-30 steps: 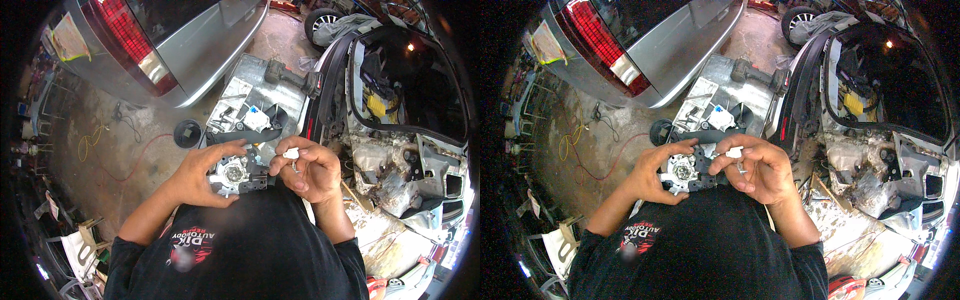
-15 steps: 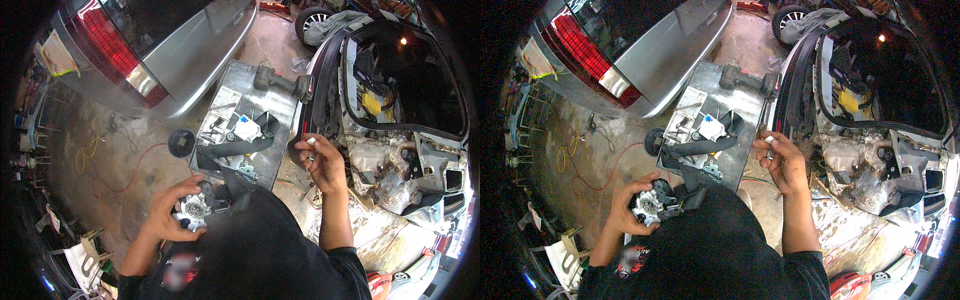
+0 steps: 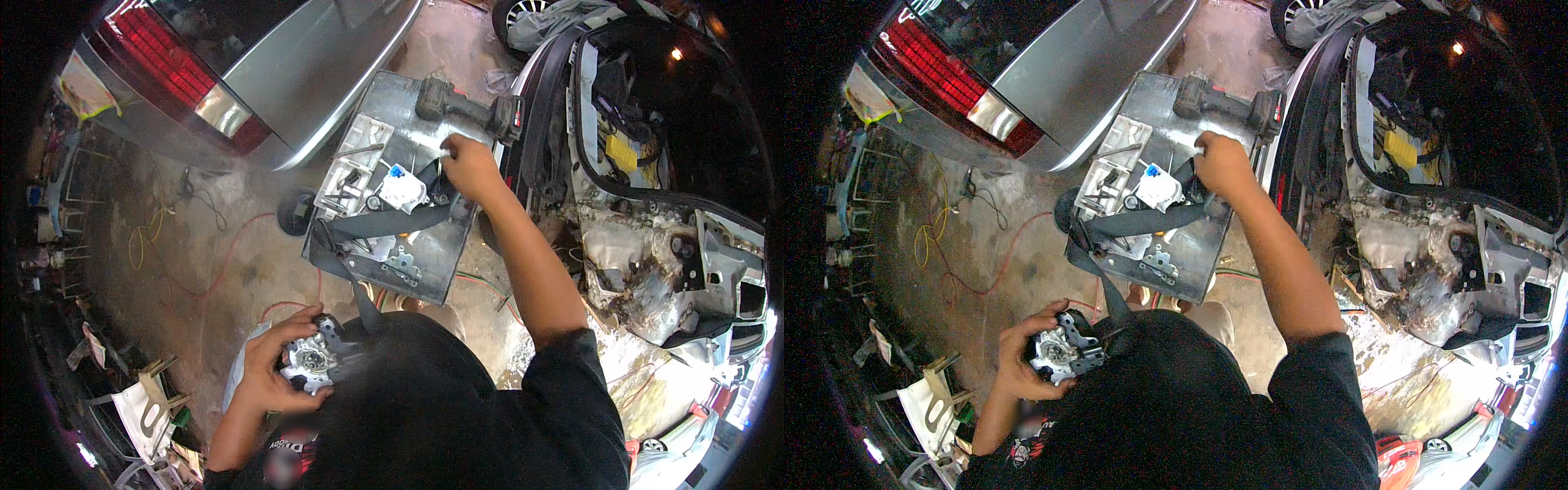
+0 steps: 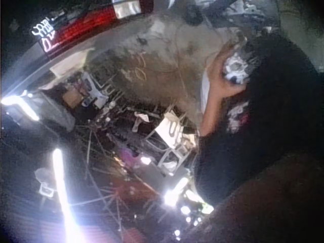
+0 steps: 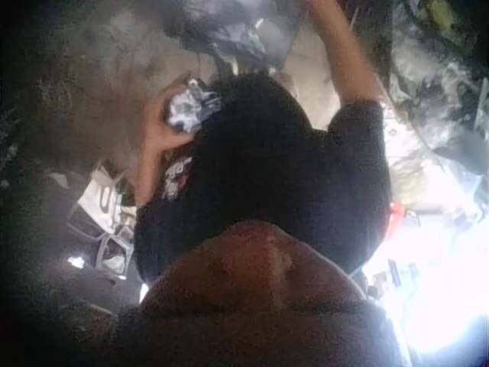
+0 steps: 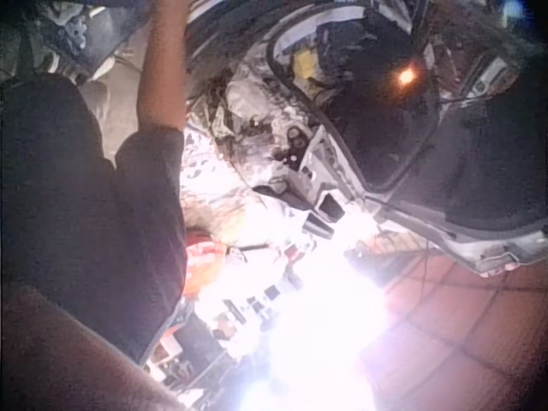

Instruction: The person holds a seatbelt retractor mechanism and repeatedly threads the seatbelt webbing through its internal components. They pull the webbing through, reposition the mechanism, and continue the threading process without using additional tools.

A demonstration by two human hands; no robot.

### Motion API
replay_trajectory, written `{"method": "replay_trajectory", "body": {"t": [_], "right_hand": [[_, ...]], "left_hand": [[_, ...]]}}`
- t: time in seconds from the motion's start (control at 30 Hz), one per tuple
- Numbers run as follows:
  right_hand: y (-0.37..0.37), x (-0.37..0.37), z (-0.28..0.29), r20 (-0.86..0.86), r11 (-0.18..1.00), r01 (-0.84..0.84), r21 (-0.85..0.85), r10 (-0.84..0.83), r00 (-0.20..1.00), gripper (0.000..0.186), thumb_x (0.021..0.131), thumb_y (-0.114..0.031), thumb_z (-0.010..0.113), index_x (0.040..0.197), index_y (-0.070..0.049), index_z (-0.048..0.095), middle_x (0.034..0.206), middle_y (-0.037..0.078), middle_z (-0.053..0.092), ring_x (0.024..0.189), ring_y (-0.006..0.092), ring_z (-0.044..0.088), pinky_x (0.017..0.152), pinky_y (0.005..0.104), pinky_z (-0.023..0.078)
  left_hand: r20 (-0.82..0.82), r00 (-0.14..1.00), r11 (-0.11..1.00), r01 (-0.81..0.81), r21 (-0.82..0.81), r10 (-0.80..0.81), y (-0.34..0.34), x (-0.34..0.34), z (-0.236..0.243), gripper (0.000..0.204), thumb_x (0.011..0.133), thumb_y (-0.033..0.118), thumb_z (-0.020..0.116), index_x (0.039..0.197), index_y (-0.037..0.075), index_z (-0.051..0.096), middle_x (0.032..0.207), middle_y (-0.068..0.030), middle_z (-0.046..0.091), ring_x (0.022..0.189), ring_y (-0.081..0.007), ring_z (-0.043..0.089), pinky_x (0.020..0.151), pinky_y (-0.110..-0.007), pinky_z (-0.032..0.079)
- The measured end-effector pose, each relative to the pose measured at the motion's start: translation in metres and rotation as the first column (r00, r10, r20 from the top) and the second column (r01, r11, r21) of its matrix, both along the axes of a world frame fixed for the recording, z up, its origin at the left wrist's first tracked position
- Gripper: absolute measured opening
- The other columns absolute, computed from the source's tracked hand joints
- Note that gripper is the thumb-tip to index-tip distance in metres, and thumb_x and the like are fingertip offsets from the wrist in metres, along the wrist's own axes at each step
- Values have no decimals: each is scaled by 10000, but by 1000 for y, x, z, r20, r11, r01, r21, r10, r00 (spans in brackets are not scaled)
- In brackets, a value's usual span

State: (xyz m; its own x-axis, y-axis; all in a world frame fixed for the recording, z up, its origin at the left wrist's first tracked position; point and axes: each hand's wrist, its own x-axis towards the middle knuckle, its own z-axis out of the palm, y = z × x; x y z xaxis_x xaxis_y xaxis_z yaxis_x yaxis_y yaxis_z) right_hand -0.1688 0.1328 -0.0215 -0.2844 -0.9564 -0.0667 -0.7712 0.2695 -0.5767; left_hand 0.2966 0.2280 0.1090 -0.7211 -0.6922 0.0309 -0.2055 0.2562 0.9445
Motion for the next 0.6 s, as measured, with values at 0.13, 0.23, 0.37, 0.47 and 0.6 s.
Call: {"method": "replay_trajectory", "body": {"t": [0.13,0.23,0.37,0.47,0.6], "right_hand": [[-31,-2,-27,-148,995,-32,90,45,988,351,873,-114,723,1207,-82,824,1175,252,808,1132,437,772,1020,501,609],[-37,-4,-39,-166,992,-23,125,44,985,356,855,-100,725,1189,-107,845,1200,246,806,1151,428,770,1038,495,605],[-36,-15,-41,-50,988,33,148,-26,998,364,849,-92,715,1179,-128,864,1228,233,807,1164,419,772,1059,487,600],[-38,-25,-53,-67,991,23,129,-14,998,400,849,-96,707,1211,-145,869,1231,229,809,1174,424,770,1068,483,599],[-40,-20,-55,-36,990,12,141,-7,999,440,849,-96,688,1248,-160,865,1251,237,798,1183,432,765,1063,484,603]], "left_hand": [[-74,985,984,-148,97,155,16,12,-3,910,598,209,1043,1387,-1,641,1464,-336,689,1461,-449,632,1240,-538,466],[-10,950,944,-310,111,313,16,24,12,1098,675,499,1036,1488,-38,530,1473,-219,629,1453,-419,610,1256,-519,437],[-187,869,859,-486,-160,457,-25,20,59,1130,683,640,1005,1472,-26,546,1500,-255,620,1446,-397,606,1247,-531,439],[-231,817,760,-577,-299,529,-63,-4,108,1311,667,736,987,1581,-50,472,1560,-241,580,1431,-365,612,1251,-492,443],[-288,831,797,-547,-256,477,-104,-14,140,1306,735,669,940,1663,-77,401,1572,-241,578,1441,-357,608,1238,-472,472]]}}
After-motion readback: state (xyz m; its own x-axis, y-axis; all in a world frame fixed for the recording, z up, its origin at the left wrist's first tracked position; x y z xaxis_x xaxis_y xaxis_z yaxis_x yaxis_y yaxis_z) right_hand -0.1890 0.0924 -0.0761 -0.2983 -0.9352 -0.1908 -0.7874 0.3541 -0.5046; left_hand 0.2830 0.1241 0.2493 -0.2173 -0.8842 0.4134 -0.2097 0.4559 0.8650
